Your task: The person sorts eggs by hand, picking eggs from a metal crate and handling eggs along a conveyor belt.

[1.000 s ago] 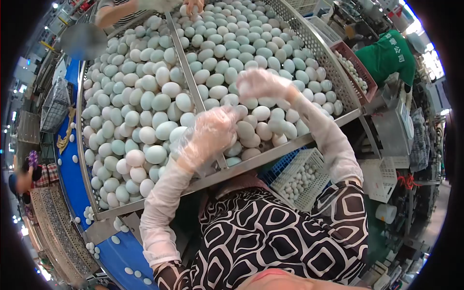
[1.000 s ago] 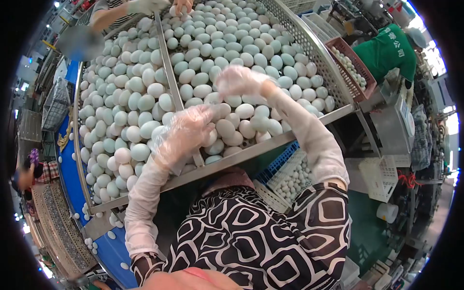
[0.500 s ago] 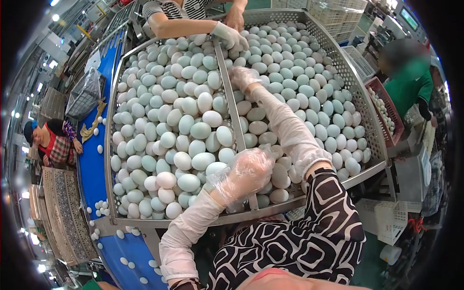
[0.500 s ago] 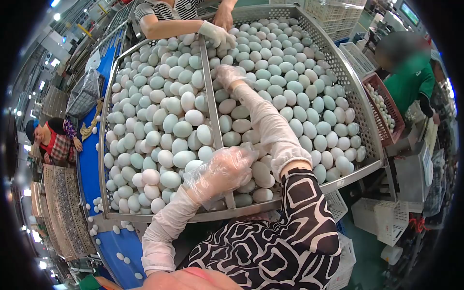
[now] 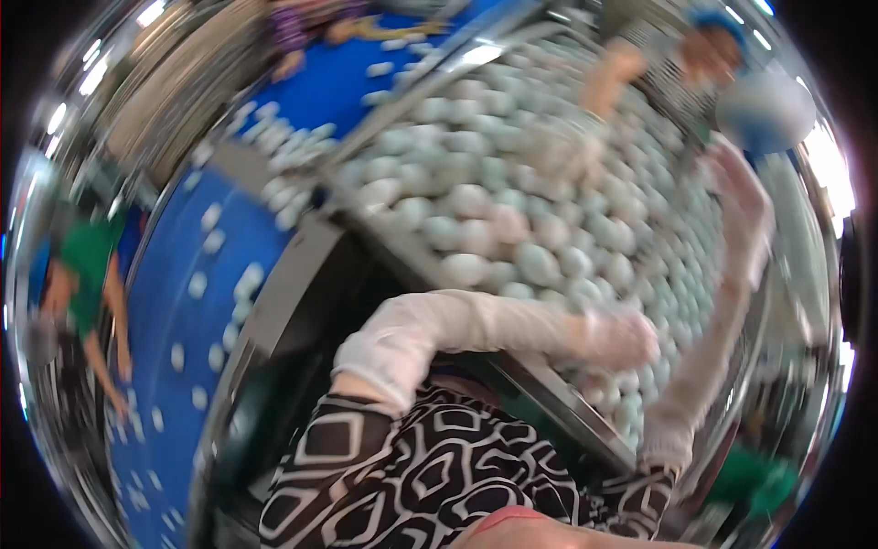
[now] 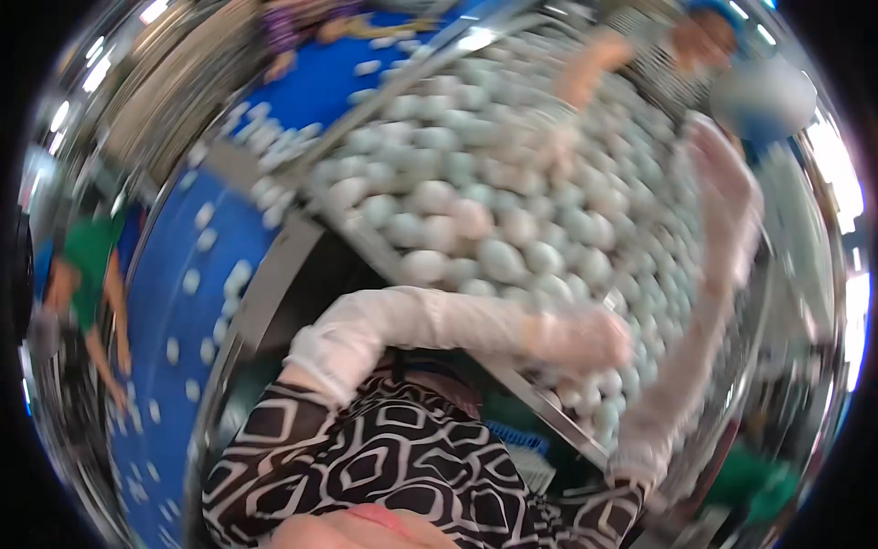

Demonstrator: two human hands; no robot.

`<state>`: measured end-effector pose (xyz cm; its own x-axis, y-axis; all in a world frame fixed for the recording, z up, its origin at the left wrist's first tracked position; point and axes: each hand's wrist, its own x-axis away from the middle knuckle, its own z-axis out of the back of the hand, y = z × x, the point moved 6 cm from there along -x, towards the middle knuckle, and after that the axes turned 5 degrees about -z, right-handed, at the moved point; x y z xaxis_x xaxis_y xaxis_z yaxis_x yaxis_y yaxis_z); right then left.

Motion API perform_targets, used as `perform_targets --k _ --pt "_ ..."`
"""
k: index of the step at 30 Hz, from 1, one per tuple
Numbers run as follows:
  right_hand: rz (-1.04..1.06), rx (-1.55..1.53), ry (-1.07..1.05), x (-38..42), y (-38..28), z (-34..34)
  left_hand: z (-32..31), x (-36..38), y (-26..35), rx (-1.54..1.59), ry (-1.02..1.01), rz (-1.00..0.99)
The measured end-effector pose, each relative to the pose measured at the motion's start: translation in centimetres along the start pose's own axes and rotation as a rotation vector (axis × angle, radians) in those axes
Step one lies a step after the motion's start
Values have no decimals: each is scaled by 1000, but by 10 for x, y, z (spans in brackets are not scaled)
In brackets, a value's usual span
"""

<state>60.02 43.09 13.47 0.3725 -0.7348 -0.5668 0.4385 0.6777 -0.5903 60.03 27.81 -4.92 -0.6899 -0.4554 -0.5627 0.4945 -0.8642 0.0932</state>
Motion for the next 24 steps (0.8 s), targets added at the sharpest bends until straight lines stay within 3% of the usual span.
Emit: perform_targets --k 1,2,5,6,8,10,12,14,17,18,19,21,22,23,24 --pt "-2 -100 -57 4 -45 -15 38 4 8 66 178 -16" --pt "-23 -181 -107 8 -88 -32 81 14 18 175 120 15" --pt "308 -305 -486 19 -218 -104 162 77 28 -13 62 166" --pt "405 -222 -573 26 -261 -132 181 101 28 -90 65 229" --pt "614 -57 -727 38 -345 -197 227 182 17 -28 251 404" --pt "716 -238 -845 47 -402 -269 282 288 18 -34 541 497" --pt "791 -504 -1037 47 -453 -365 306 409 30 -233 710 960" --pt "909 -379 -1084 60 -507 -481 306 541 56 -392 760 1367" --pt "878 -368 -1232 112 -533 -664 303 693 126 -670 796 1804" --pt "841 -264 -1294 138 -514 -746 307 728 156 -721 791 1954" --pt "1037 -112 -1150 166 -495 -789 308 756 187 -824 771 2069" --pt "900 215 -1386 224 -498 -827 315 793 244 -963 690 2306" --pt "874 199 -1306 245 -491 -837 322 805 269 -995 636 2426" --pt "847 177 -1220 264 -482 -848 314 829 290 -1058 457 2443" --pt "819 140 -1306 284 -477 -865 312 847 298 -1066 496 2454"
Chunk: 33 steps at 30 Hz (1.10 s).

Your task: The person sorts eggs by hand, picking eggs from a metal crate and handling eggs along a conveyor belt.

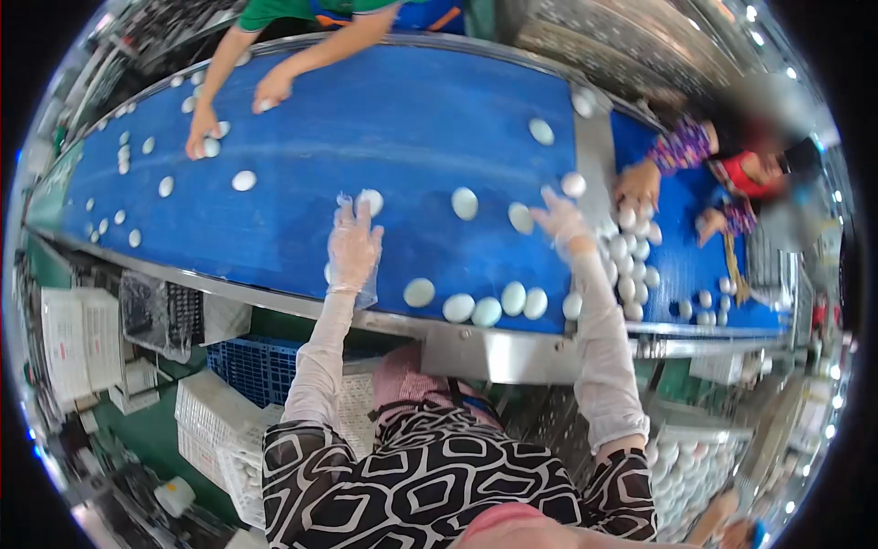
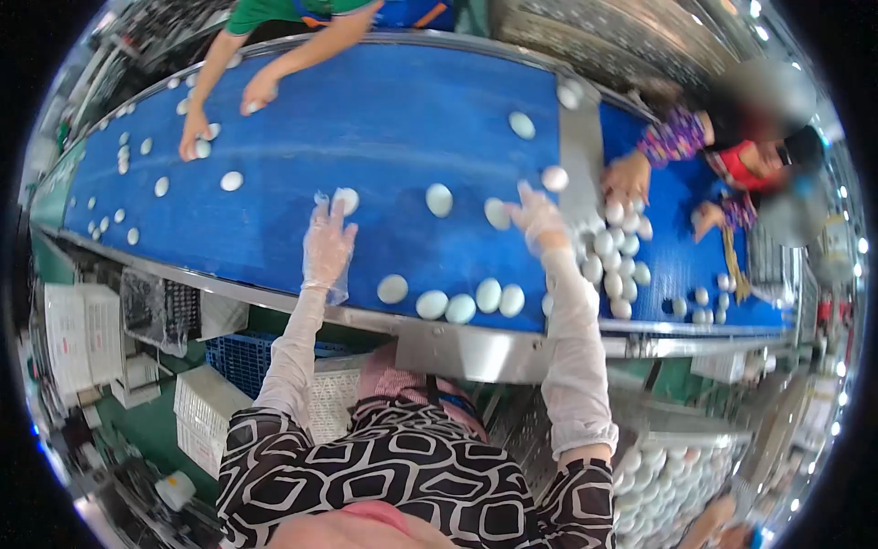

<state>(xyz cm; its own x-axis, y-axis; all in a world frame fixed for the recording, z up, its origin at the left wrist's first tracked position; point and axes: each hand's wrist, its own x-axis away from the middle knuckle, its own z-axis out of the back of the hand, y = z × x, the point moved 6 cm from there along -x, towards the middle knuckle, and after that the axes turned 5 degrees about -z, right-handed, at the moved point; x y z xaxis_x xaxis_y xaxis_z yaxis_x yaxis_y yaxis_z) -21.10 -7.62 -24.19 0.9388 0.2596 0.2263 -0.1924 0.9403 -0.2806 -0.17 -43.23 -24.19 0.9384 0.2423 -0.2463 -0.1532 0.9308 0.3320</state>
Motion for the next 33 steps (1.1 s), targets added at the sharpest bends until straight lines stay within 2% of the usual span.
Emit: perform_targets --k 1,4,7,10,11,12,14,16,17,18,20,23,26,27,30,33 --pt "15 -67 -63 -7 -4 -16 -5 -7 -11 13 11 22" --pt "8 -357 -76 -4 -32 -38 -6 -30 -8 4 34 15" --pt "214 -91 78 6 -54 -46 -34 -57 0 -35 -50 27" --pt "325 -32 168 20 -58 -48 -71 -60 -17 16 49 -107" --pt "349 -59 227 19 -48 -53 -77 -58 -20 15 13 -156" --pt "266 -140 153 12 -36 -53 -80 -51 -22 14 -23 -203" --pt "98 -314 4 2 -16 -54 -93 -9 -49 208 29 -227" --pt "69 -428 -80 7 -34 -31 -76 35 -64 94 -33 -336" --pt "53 -482 -129 13 -45 -26 -41 41 -51 31 -154 -272" --pt "141 -507 -131 15 -56 -31 -3 46 -35 -39 -278 -215" --pt "236 -300 -120 18 -96 -31 48 60 -2 306 -460 271" --pt "251 -57 -263 14 -131 -51 49 76 24 330 -473 168" --pt "256 -31 -307 31 -151 -56 47 68 47 239 -649 159" --pt "277 -4 -254 38 -153 -60 44 67 55 183 -731 -41" --pt "220 -29 -237 39 -145 -67 26 70 54 198 -908 149" --pt "188 -292 -213 43 -120 -67 22 71 66 202 -901 97"
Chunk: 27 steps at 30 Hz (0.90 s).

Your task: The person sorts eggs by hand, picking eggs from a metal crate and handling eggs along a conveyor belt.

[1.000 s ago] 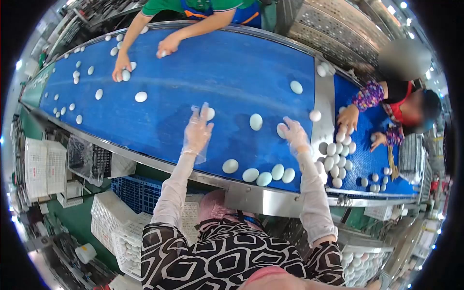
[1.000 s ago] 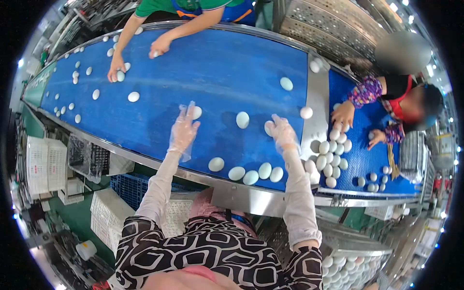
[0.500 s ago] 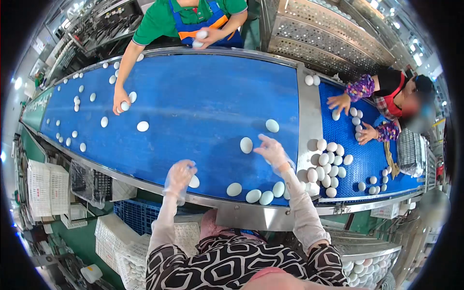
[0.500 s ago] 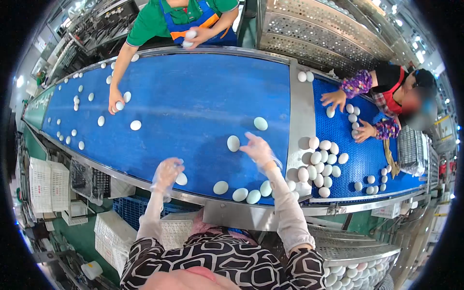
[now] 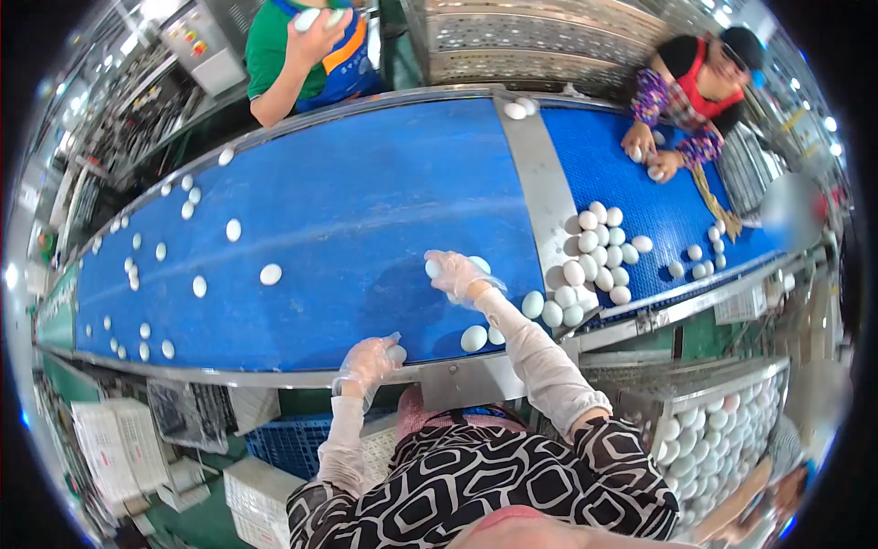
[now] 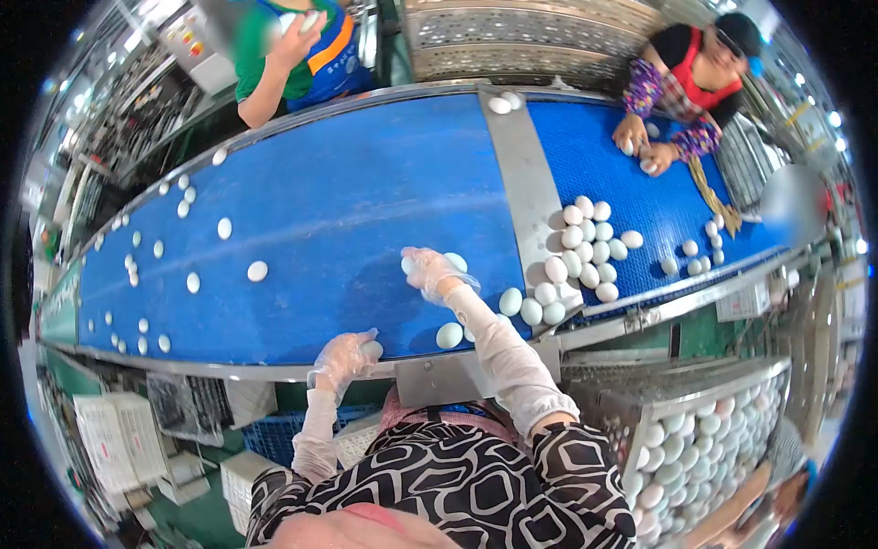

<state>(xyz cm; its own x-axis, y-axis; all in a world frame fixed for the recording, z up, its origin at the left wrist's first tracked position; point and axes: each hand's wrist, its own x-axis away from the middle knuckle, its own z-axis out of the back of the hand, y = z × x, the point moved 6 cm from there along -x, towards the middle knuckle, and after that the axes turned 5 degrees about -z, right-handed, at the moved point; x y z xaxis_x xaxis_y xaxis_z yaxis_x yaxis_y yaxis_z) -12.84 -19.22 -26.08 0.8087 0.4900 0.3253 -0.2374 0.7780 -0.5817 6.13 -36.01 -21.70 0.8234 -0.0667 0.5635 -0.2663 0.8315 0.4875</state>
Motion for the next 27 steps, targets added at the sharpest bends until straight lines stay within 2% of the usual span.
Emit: perform_targets --k 3,5,7,8,9,10,11,13,14,16,17,19,20,21,22,23,24,25,27 --pt "-67 -255 22 41 7 0 -8 -12 6 -70 31 -225" --pt "34 -524 108 108 -11 23 -20 -28 -6 77 -10 -234" --pt "163 -693 281 172 -16 35 -21 -43 -8 162 -44 -291" --pt "78 -686 280 212 -21 49 -20 -50 -5 179 -58 -346" --pt "-104 -784 229 258 -26 64 -20 -56 8 193 -85 -404" --pt "-95 -850 303 295 -23 70 -27 -60 14 538 -237 -266" --pt "-85 -909 386 333 -21 74 -29 -64 38 658 -315 -351" --pt "-408 -1040 361 429 -33 93 -41 -68 94 901 -503 -466" --pt "-288 -839 604 470 -25 88 -48 -56 136 1013 -613 -547" --pt "-291 -883 961 573 -35 81 -66 -21 227 1187 -822 -618" --pt "-310 -876 1146 627 -46 73 -80 7 275 1171 -938 -695" --pt "-404 -765 1465 732 -73 46 -114 59 349 1124 -1047 -847" --pt "-547 -793 1604 780 -85 25 -136 95 383 1018 -1061 -963" --pt "-555 -693 1761 827 -92 6 -159 137 412 945 -1133 -1027" --pt "-674 -783 1814 871 -100 -15 -182 180 440 871 -1201 -1094" --pt "-785 -863 1851 896 -91 -30 -206 211 462 843 -1080 -1084" --pt "-898 -789 1862 933 -85 -47 -238 249 484 777 -1213 -1064" --pt "-1008 -718 1866 968 -71 -67 -267 296 501 651 -1459 -1152" --pt "-1266 -709 1713 1025 -40 -112 -336 368 524 484 -1638 -1121"
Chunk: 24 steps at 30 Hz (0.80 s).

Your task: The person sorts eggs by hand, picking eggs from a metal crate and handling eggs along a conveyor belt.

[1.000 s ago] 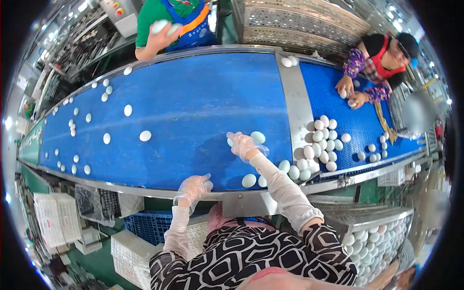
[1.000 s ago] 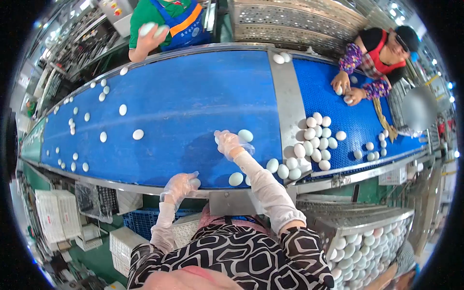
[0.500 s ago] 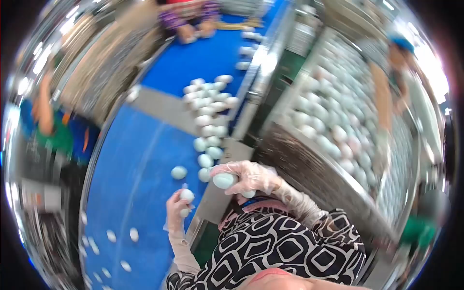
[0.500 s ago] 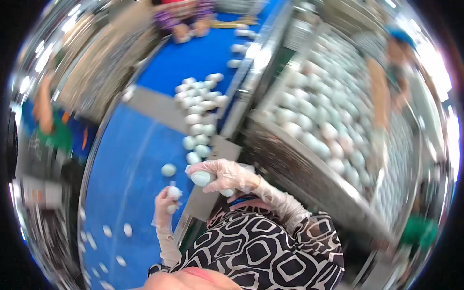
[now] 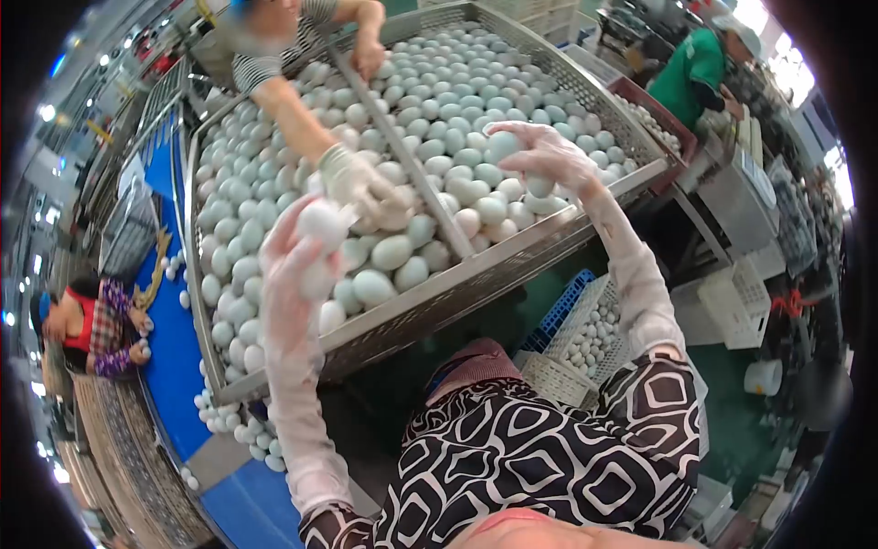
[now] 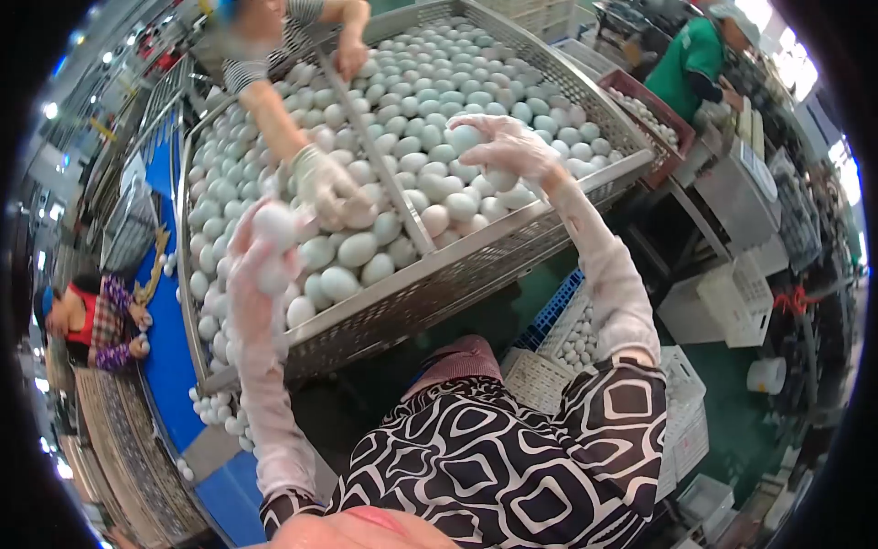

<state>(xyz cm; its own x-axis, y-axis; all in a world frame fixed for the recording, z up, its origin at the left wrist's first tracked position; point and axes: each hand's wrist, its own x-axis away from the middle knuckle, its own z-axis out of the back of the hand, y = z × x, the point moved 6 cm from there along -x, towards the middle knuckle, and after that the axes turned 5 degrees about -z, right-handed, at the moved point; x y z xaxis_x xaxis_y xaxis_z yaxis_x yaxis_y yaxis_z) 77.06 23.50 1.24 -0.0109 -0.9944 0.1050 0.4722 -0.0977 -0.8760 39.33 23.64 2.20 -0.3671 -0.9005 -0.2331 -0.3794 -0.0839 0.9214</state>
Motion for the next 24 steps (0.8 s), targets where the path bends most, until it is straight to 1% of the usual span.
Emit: perform_targets --k 1,2,3,5,6,7,8,9,12,14,15,16,17,20,21,23,24 --pt "71 220 27 -23 28 12 -23 -37 -22 -60 -51 37" --pt "143 445 49 -49 61 16 -49 -66 -41 -109 -91 136" --pt "77 492 -18 -59 71 14 -69 -90 -59 -156 -126 233" --pt "-47 596 -158 -75 92 8 -87 -136 -105 -500 -339 80" --pt "-111 614 -225 -77 97 6 -97 -150 -119 -608 -375 64" --pt "-49 685 -262 -82 95 -1 -111 -163 -128 -715 -410 45" --pt "14 754 -302 -86 95 -9 -121 -173 -141 -761 -375 87" --pt "56 771 -323 -84 93 -10 -130 -180 -149 -808 -341 128" --pt "144 736 -347 -66 73 -1 -141 -200 -178 -1140 -468 103" --pt "190 681 -354 -44 46 9 -135 -207 -206 -1160 -518 106" --pt "212 652 -360 -36 37 11 -138 -206 -207 -1195 -531 98" --pt "207 669 -347 -38 43 11 -141 -204 -207 -1231 -546 92" --pt "201 686 -335 -39 49 12 -142 -200 -209 -1362 -612 129" --pt "109 893 -230 -66 110 16 -138 -200 -221 -1359 -719 -25" --pt "107 886 -266 -61 119 17 -143 -195 -208 -1335 -759 38" --pt "149 778 -304 -47 117 24 -151 -180 -184 -1262 -818 150" --pt "89 761 -347 -41 110 26 -156 -171 -175 -1308 -897 109"
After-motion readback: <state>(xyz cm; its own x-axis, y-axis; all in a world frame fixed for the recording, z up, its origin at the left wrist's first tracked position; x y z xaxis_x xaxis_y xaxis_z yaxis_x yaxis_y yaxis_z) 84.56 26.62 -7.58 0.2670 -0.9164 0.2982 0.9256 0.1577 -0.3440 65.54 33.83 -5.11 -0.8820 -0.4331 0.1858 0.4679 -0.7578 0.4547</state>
